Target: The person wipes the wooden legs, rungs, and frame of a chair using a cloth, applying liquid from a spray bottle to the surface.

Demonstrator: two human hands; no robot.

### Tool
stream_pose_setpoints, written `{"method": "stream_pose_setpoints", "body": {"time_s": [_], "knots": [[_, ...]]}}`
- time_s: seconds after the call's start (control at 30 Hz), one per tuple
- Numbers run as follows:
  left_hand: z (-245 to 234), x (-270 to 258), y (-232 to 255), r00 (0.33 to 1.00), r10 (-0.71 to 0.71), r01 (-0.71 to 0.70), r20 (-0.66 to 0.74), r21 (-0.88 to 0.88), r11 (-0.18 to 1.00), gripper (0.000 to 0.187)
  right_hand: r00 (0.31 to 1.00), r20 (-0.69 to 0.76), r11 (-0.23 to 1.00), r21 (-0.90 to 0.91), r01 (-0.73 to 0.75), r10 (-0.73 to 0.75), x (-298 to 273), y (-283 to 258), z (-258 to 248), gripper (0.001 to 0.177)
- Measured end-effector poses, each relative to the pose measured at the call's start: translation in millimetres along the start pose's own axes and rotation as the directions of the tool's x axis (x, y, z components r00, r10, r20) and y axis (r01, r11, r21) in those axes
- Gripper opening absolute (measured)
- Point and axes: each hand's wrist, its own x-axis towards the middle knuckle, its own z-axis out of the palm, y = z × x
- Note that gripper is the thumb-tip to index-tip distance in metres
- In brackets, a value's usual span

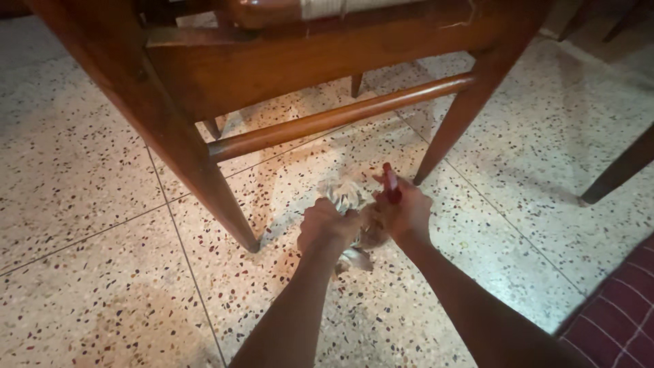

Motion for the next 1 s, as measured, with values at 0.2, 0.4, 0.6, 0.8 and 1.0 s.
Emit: {"method": "stream_pose_setpoints", "body": {"time_s": [0.2,0.4,0.6,0.8,1.0], "knots": [[6,6,-14,1.0,0.003,-0.003,-0.001,-0.035,0.999,0.06,0.996,0.061,0.983,-0.176,-0.054,0.066,-5,2,6,0.029],[-1,-3,-14,0.999,-0.02,0.022,0.04,-0.053,0.998,0.062,0.983,0.13,0.977,-0.19,-0.101,0.127,2,-9,-2,0.039],[-17,-34,-2,0.999,-0.011,0.013,0.034,-0.06,0.998,0.102,0.991,-0.108,0.92,-0.374,-0.117,0.083,-21,-63,-36,0.049],[-3,-40,3,0.98,0.197,-0.196,-0.002,-0.125,0.973,0.089,0.999,0.03,0.964,0.264,-0.039,0.032,-43,-101,-68,0.045],[13,-44,28,0.835,0.546,-0.339,-0.07,-0.846,0.411,0.061,0.96,0.278,0.9,0.412,-0.14,0.022,-38,-94,-98,0.047]]}}
